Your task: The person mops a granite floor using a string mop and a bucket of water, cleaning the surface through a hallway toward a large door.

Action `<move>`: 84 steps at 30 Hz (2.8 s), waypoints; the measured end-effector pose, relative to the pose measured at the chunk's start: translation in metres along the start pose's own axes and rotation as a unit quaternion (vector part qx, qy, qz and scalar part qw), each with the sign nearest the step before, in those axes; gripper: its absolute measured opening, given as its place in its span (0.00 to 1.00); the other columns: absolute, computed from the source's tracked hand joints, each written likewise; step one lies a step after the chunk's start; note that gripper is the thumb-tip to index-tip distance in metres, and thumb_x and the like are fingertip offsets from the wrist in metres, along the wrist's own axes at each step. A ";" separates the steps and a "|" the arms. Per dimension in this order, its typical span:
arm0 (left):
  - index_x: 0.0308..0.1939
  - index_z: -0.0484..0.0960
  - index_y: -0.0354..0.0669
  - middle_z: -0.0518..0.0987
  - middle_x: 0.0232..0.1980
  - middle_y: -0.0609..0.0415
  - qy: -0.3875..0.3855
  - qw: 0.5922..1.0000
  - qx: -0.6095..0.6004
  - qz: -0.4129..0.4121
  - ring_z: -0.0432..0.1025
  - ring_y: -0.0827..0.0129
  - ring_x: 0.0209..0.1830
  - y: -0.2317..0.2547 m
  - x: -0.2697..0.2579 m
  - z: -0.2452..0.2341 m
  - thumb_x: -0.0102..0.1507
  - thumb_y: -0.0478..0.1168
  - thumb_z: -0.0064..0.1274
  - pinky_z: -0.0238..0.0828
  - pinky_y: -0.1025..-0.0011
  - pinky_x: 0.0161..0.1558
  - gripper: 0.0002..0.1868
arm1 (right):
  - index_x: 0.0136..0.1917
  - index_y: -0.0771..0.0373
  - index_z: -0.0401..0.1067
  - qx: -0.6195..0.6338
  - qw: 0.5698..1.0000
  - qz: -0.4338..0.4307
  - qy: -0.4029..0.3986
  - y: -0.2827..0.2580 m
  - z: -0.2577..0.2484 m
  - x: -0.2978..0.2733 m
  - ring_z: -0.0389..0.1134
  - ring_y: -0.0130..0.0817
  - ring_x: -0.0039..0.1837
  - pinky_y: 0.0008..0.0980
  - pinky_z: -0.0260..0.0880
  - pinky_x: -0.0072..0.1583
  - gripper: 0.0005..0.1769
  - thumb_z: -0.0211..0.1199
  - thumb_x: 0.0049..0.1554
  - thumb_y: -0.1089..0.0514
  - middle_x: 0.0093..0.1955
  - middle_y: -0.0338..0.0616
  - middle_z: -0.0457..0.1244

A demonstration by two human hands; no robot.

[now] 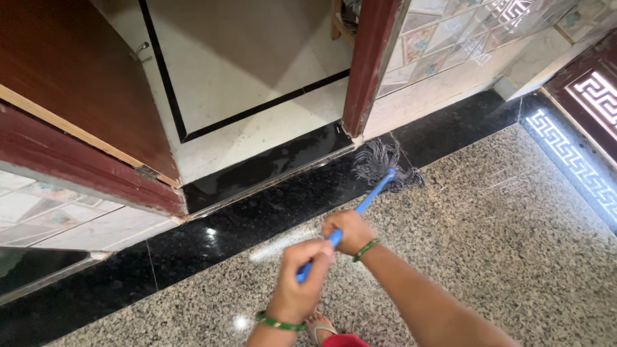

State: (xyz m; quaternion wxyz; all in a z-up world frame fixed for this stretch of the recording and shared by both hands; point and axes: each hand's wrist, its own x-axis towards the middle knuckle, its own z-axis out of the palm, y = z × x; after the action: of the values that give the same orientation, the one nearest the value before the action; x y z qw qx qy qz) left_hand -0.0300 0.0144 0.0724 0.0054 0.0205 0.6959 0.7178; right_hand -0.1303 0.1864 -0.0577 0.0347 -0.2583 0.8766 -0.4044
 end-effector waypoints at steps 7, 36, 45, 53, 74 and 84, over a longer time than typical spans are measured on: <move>0.32 0.84 0.33 0.79 0.25 0.57 0.053 0.995 0.084 -0.018 0.68 0.78 0.24 0.062 -0.035 -0.057 0.66 0.36 0.52 0.62 0.77 0.27 0.12 | 0.28 0.58 0.65 0.034 0.992 -0.111 0.042 -0.079 0.045 0.026 0.68 0.51 0.37 0.45 0.69 0.41 0.18 0.64 0.57 0.55 0.30 0.48 0.63; 0.21 0.70 0.39 0.70 0.22 0.52 0.073 0.971 0.063 0.220 0.68 0.65 0.26 -0.043 -0.432 -0.149 0.73 0.33 0.36 0.72 0.65 0.38 0.23 | 0.33 0.55 0.77 -0.062 0.900 -0.231 -0.365 -0.282 0.229 -0.214 0.74 0.50 0.45 0.48 0.75 0.47 0.11 0.70 0.40 0.48 0.38 0.48 0.70; 0.21 0.74 0.37 0.74 0.22 0.52 0.013 0.979 0.038 0.197 0.69 0.70 0.23 -0.116 -0.286 -0.113 0.71 0.34 0.40 0.71 0.68 0.34 0.22 | 0.40 0.54 0.80 -0.126 0.910 -0.198 -0.341 -0.180 0.192 -0.139 0.74 0.51 0.50 0.50 0.75 0.52 0.10 0.68 0.44 0.51 0.43 0.48 0.71; 0.21 0.78 0.35 0.78 0.22 0.51 0.153 0.985 0.054 0.054 0.69 0.74 0.22 -0.110 -0.136 -0.044 0.70 0.35 0.44 0.70 0.72 0.30 0.21 | 0.34 0.58 0.80 -0.115 0.936 -0.041 -0.330 -0.080 0.056 -0.024 0.74 0.55 0.48 0.50 0.76 0.51 0.11 0.68 0.46 0.49 0.41 0.54 0.71; 0.36 0.82 0.33 0.81 0.32 0.54 0.026 0.998 0.037 0.053 0.74 0.74 0.31 0.033 0.006 0.165 0.64 0.35 0.53 0.71 0.73 0.35 0.07 | 0.26 0.60 0.61 0.093 0.996 -0.014 0.009 0.060 -0.120 -0.067 0.66 0.51 0.35 0.43 0.65 0.38 0.16 0.69 0.42 0.58 0.29 0.48 0.63; 0.31 0.86 0.34 0.79 0.23 0.57 0.148 0.982 0.103 -0.064 0.69 0.77 0.22 0.098 -0.120 0.063 0.63 0.37 0.55 0.64 0.76 0.26 0.10 | 0.31 0.58 0.67 0.129 0.987 -0.095 -0.030 -0.094 -0.021 -0.091 0.69 0.52 0.39 0.45 0.68 0.41 0.10 0.68 0.46 0.59 0.34 0.49 0.65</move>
State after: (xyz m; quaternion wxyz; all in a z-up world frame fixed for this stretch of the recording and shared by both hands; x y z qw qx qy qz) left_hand 0.0944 0.0704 0.1696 -0.0538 -0.1302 0.7592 0.6355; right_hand -0.0174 0.1938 0.0107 0.0559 -0.3456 0.7871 -0.5079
